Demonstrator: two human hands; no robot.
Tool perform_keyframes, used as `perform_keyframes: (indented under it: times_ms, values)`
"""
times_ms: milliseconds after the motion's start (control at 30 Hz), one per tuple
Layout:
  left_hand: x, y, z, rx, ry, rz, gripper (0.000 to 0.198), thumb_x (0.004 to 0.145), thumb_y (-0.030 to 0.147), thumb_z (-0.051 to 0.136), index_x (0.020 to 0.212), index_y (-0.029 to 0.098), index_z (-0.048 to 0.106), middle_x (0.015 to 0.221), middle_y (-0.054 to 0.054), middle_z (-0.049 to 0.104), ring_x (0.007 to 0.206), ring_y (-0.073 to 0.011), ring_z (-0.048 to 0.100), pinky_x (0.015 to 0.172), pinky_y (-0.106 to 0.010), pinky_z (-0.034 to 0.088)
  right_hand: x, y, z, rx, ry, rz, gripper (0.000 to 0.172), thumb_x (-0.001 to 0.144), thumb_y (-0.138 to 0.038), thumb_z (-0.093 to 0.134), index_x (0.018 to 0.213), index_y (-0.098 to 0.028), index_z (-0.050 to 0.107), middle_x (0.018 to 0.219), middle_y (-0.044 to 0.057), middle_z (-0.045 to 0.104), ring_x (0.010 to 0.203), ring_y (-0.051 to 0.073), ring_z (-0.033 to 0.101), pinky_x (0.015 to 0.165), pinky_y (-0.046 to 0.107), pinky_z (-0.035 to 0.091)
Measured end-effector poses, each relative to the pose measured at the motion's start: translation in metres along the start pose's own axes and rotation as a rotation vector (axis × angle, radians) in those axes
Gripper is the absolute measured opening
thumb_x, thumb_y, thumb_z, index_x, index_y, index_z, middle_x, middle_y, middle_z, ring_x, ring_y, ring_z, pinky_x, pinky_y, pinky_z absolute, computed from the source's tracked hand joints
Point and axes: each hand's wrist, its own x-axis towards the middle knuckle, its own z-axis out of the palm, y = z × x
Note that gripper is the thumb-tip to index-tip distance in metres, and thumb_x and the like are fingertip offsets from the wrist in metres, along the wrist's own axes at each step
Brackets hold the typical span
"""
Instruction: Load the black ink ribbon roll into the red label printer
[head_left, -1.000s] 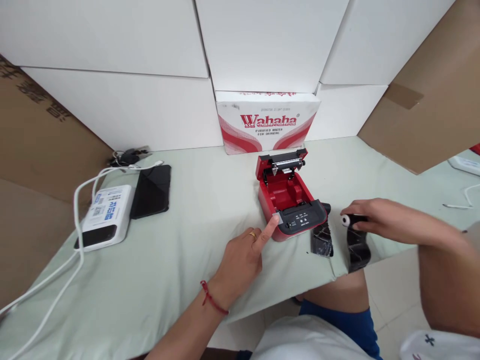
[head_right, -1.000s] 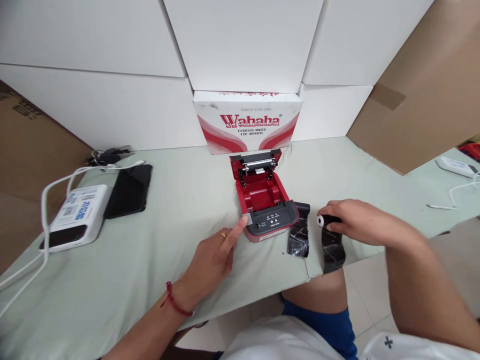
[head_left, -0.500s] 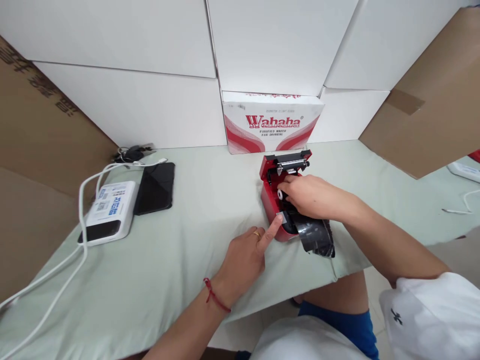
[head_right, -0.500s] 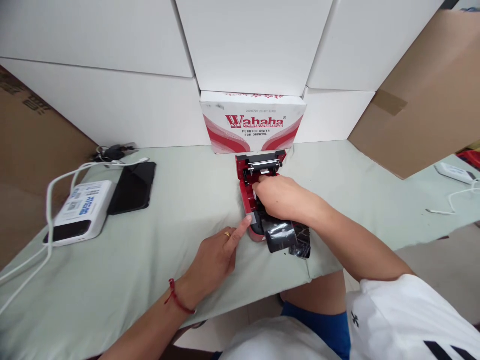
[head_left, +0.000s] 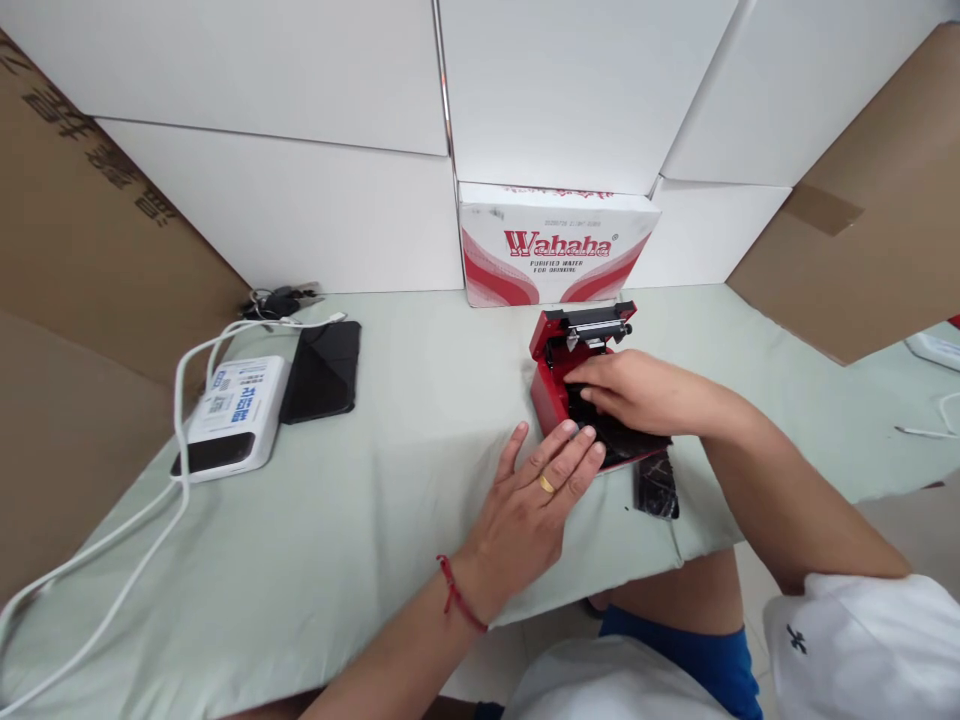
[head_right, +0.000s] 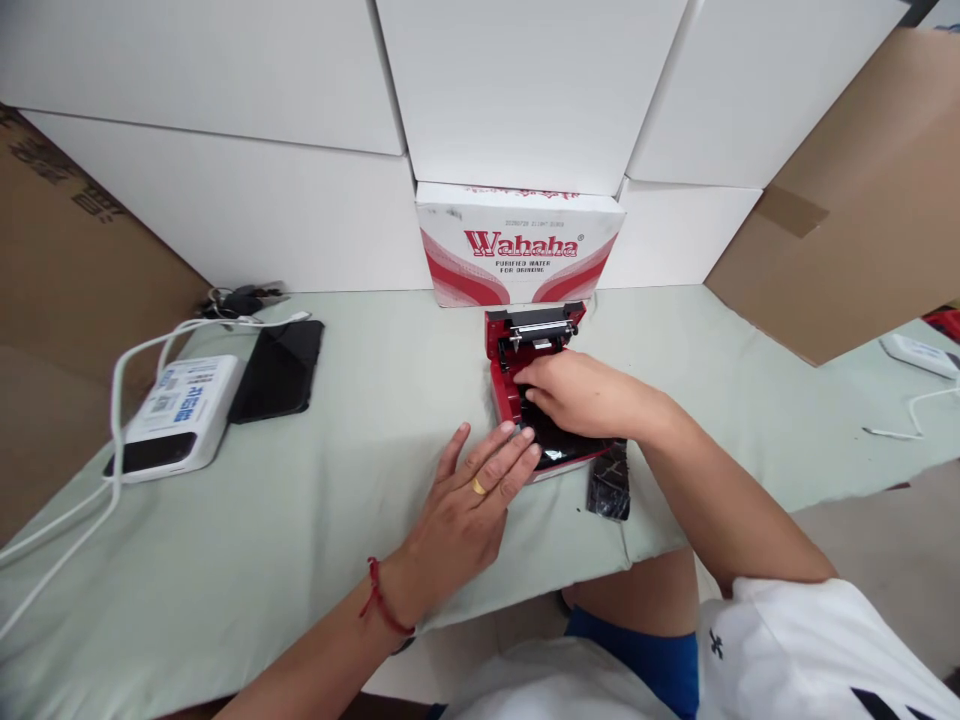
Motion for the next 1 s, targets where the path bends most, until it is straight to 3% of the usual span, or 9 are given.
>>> perform_keyframes:
  times_ms: [133, 200, 333, 533, 600, 767, 867, 1000]
  values:
    - [0.001, 0.001, 0.0, 0.004, 0.014, -0.017, 0.059, 0.092, 0.0, 0.042, 0.148, 0.016, 0.053, 0.155, -0.007, 0.056, 0.154, -0.0235, 0.035, 0.132, -0.05, 0.015, -0.01, 0.005, -0.004, 0.073, 0.623, 0.036, 0.032, 0.103, -0.028, 0.049, 0.121, -0.024, 0.074, 0.116, 0.006, 0.078, 0.106, 0.023, 0.071, 0.098, 0.038, 0.054]
    - [0.001, 0.001, 0.0, -0.003, 0.014, -0.014, 0.058, 0.092, 0.0, 0.043, 0.148, 0.015, 0.053, 0.155, -0.009, 0.055, 0.155, -0.0249, 0.034, 0.131, -0.05, 0.019, -0.003, 0.016, 0.0, -0.026, 0.778, 0.043, 0.033, 0.103, -0.033, 0.05, 0.127, -0.023, 0.071, 0.124, 0.009, 0.076, 0.118, 0.027, 0.066, 0.107, 0.046, 0.049]
    - [-0.002, 0.0, -0.001, -0.031, 0.031, 0.001, 0.059, 0.091, -0.002, 0.043, 0.147, 0.015, 0.053, 0.152, -0.01, 0.057, 0.154, -0.0249, 0.036, 0.129, -0.051, 0.025, 0.0, 0.034, 0.014, -0.083, 0.764, -0.006, 0.035, 0.104, -0.037, 0.05, 0.129, -0.021, 0.069, 0.131, 0.012, 0.072, 0.126, 0.029, 0.061, 0.111, 0.051, 0.047]
    - [0.0, -0.008, -0.007, -0.069, 0.247, -0.061, 0.073, 0.09, -0.003, 0.046, 0.16, 0.012, 0.032, 0.152, -0.018, 0.054, 0.154, -0.0241, 0.037, 0.128, -0.051, 0.032, -0.039, 0.023, 0.033, 0.04, 0.797, -0.03, 0.028, 0.105, -0.032, 0.05, 0.12, -0.024, 0.073, 0.12, 0.009, 0.077, 0.116, 0.025, 0.068, 0.104, 0.046, 0.051]
    - [0.004, -0.013, -0.009, -0.068, 0.264, -0.112, 0.076, 0.091, -0.002, 0.045, 0.163, 0.013, 0.026, 0.157, -0.02, 0.048, 0.155, -0.0246, 0.036, 0.128, -0.052, 0.03, -0.051, 0.019, 0.04, 0.102, 0.774, -0.031, 0.028, 0.106, -0.03, 0.05, 0.115, -0.024, 0.074, 0.116, 0.008, 0.078, 0.112, 0.023, 0.07, 0.102, 0.044, 0.051]
    - [0.014, -0.022, -0.009, -0.056, 0.118, -0.114, 0.072, 0.09, -0.004, 0.04, 0.159, 0.016, 0.034, 0.157, -0.015, 0.051, 0.158, -0.0218, 0.029, 0.131, -0.051, 0.019, -0.06, 0.022, 0.06, 0.214, 0.739, 0.015, 0.035, 0.107, -0.032, 0.045, 0.1, -0.025, 0.078, 0.108, 0.006, 0.08, 0.098, 0.02, 0.071, 0.092, 0.042, 0.053]
    - [0.017, -0.022, -0.008, -0.07, 0.033, -0.1, 0.066, 0.09, -0.006, 0.039, 0.151, 0.019, 0.046, 0.151, -0.011, 0.059, 0.153, -0.0192, 0.039, 0.131, -0.051, 0.017, -0.058, 0.026, 0.068, 0.24, 0.785, 0.038, 0.037, 0.108, -0.034, 0.044, 0.096, -0.025, 0.078, 0.105, 0.006, 0.081, 0.095, 0.02, 0.072, 0.09, 0.042, 0.053]
    - [0.02, -0.021, -0.01, -0.095, 0.007, -0.135, 0.061, 0.091, -0.004, 0.04, 0.145, 0.021, 0.051, 0.146, -0.009, 0.064, 0.146, -0.0191, 0.05, 0.13, -0.052, 0.019, -0.055, 0.029, 0.073, 0.261, 0.813, 0.032, 0.037, 0.107, -0.032, 0.044, 0.094, -0.024, 0.078, 0.101, 0.006, 0.081, 0.092, 0.019, 0.071, 0.089, 0.041, 0.053]
